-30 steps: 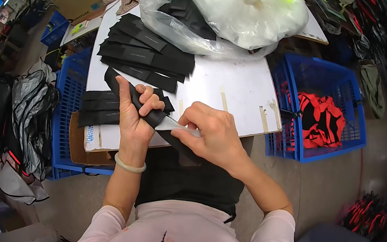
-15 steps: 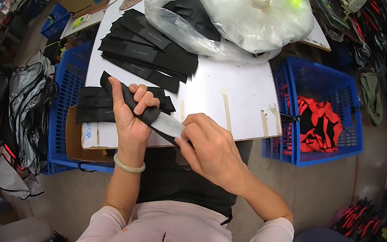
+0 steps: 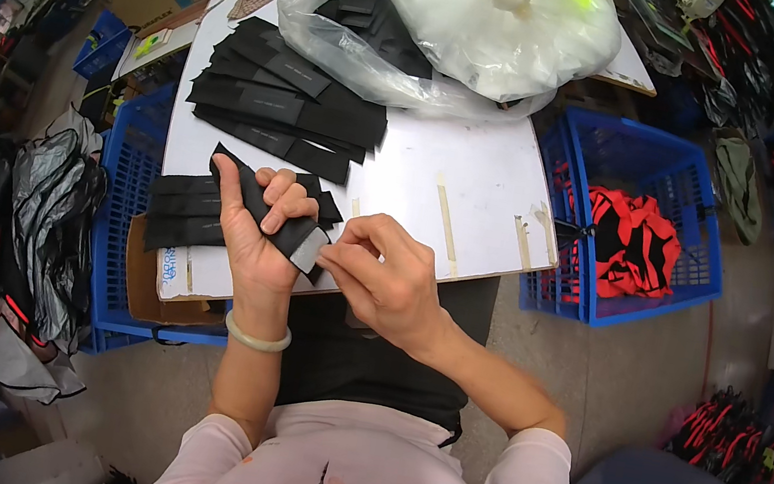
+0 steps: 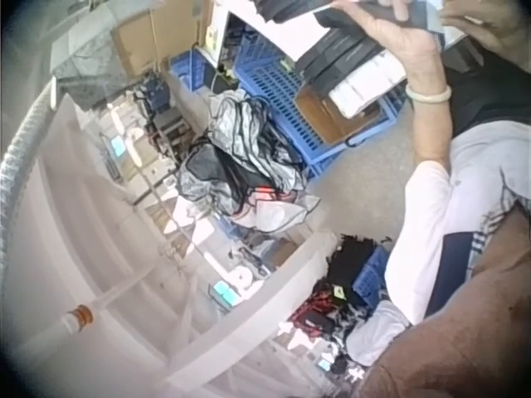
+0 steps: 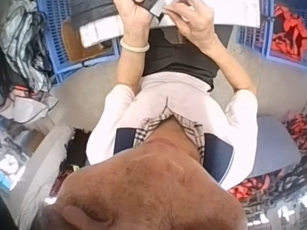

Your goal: Applying double-sided adhesive strips to fabric components on a workbench in a manufacturing environment.

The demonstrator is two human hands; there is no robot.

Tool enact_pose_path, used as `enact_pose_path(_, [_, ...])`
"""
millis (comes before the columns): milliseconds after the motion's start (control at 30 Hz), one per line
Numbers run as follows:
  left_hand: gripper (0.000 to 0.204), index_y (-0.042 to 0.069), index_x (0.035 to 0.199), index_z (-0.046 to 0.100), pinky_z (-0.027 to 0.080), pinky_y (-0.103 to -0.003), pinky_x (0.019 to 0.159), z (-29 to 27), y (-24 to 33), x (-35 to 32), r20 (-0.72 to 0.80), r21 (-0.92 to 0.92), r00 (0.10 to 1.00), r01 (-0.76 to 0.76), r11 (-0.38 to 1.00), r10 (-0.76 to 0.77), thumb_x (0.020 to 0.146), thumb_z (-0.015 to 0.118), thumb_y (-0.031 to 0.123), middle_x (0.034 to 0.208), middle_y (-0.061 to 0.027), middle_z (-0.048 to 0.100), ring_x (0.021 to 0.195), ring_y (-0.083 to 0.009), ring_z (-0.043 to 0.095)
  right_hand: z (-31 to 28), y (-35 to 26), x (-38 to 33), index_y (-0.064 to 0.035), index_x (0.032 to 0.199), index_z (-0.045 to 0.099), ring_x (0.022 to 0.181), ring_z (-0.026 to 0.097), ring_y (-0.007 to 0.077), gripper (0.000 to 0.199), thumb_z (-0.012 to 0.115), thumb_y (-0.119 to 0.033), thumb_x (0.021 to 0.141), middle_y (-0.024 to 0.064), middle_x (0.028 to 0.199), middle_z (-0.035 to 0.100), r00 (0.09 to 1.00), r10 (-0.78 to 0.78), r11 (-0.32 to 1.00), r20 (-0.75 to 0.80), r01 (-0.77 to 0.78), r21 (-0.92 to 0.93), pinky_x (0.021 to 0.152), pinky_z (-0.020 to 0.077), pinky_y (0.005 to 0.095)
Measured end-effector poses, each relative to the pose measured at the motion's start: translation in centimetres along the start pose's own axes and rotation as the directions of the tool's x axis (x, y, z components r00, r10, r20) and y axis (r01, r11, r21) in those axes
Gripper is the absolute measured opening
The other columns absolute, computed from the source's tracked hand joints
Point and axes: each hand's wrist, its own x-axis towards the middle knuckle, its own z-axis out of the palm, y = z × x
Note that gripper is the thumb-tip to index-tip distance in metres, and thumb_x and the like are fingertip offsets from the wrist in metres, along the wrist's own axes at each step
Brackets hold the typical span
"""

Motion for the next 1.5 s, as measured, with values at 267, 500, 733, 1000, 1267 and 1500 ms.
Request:
enact_pose_path(267, [0.047, 0.009, 0.072, 0.057, 0.035, -0.026, 0.045, -0.6, 0.3, 0.2, 0.197, 0.209, 0.970, -0.186, 0.960, 0.145, 0.092, 0.058, 0.051, 0.062, -0.0011, 0.048, 0.040, -0.0094, 0.036, -0.1, -0.4, 0.5, -0.0026, 0.083, 0.068, 0.065, 0.059, 0.0200, 0.019, 0.080, -0.007, 0.069, 0.0070, 0.081, 0.060, 1.000, 0.008, 1.000, -0.008, -0.008, 0.005, 0.053, 0.0466, 0.0303])
enact_pose_path(500, [0.044, 0.010, 0.075, 0.058, 0.037, -0.025, 0.046, -0.4, 0.0, -0.1, 0.164, 0.205, 0.983, -0.122, 0.971, 0.089, 0.093, 0.056, 0.050, 0.064, -0.0013, 0.049, 0.042, -0.0092, 0.038, 1.4, 0.5, 0.4, -0.0042, 0.082, 0.068, 0.064, 0.057, 0.0189, 0.019, 0.080, -0.006, 0.067, 0.0051, 0.078, 0.060, 0.983, -0.159, 0.987, -0.097, 0.156, -0.034, 0.053, 0.0440, 0.0299])
enact_pose_path(733, [0.043, 0.011, 0.077, 0.058, 0.037, -0.024, 0.047, -0.6, -0.4, 0.3, 0.091, 0.187, 0.994, -0.071, 0.980, 0.055, 0.093, 0.057, 0.050, 0.063, 0.0000, 0.047, 0.042, -0.0085, 0.036, 2.5, 1.1, -0.2, -0.0084, 0.086, 0.070, 0.065, 0.054, 0.0183, 0.021, 0.080, -0.012, 0.068, 0.0038, 0.076, 0.057, 0.985, -0.088, 0.993, -0.151, 0.074, -0.096, 0.055, 0.0416, 0.0304])
enact_pose_path(1000, [0.043, 0.010, 0.078, 0.058, 0.035, -0.024, 0.046, 0.0, 1.5, 0.9, 0.113, 0.143, 0.988, -0.123, 0.982, 0.108, 0.093, 0.058, 0.050, 0.062, -0.0003, 0.045, 0.042, -0.0088, 0.035, 1.4, 0.4, -0.1, -0.0155, 0.111, 0.071, 0.081, 0.054, 0.0219, 0.042, 0.075, -0.038, 0.076, 0.0075, 0.091, 0.056, 0.992, -0.017, 0.985, 0.121, 0.037, -0.167, 0.072, 0.0408, 0.0347])
enact_pose_path(1267, [0.042, 0.010, 0.079, 0.058, 0.035, -0.025, 0.046, -0.5, 1.4, 0.9, 0.140, 0.134, 0.985, -0.116, 0.984, 0.097, 0.094, 0.057, 0.049, 0.062, -0.0002, 0.045, 0.042, -0.0088, 0.035, 2.1, 0.9, -0.3, -0.0159, 0.112, 0.071, 0.073, 0.048, 0.0208, 0.043, 0.074, -0.039, 0.076, 0.0040, 0.079, 0.049, 0.987, 0.005, 0.987, 0.159, 0.021, -0.161, 0.070, 0.0369, 0.0342])
enact_pose_path(1500, [0.039, 0.010, 0.079, 0.055, 0.036, -0.025, 0.047, -0.7, 0.8, 0.9, 0.184, 0.194, 0.973, -0.174, 0.965, 0.138, 0.096, 0.054, 0.045, 0.063, 0.0001, 0.044, 0.042, -0.0089, 0.036, 2.1, 1.3, -0.5, -0.0181, 0.111, 0.070, 0.072, 0.046, 0.0189, 0.042, 0.073, -0.042, 0.076, 0.0028, 0.075, 0.046, 0.976, 0.006, 0.977, 0.219, 0.041, -0.208, 0.070, 0.0352, 0.0334])
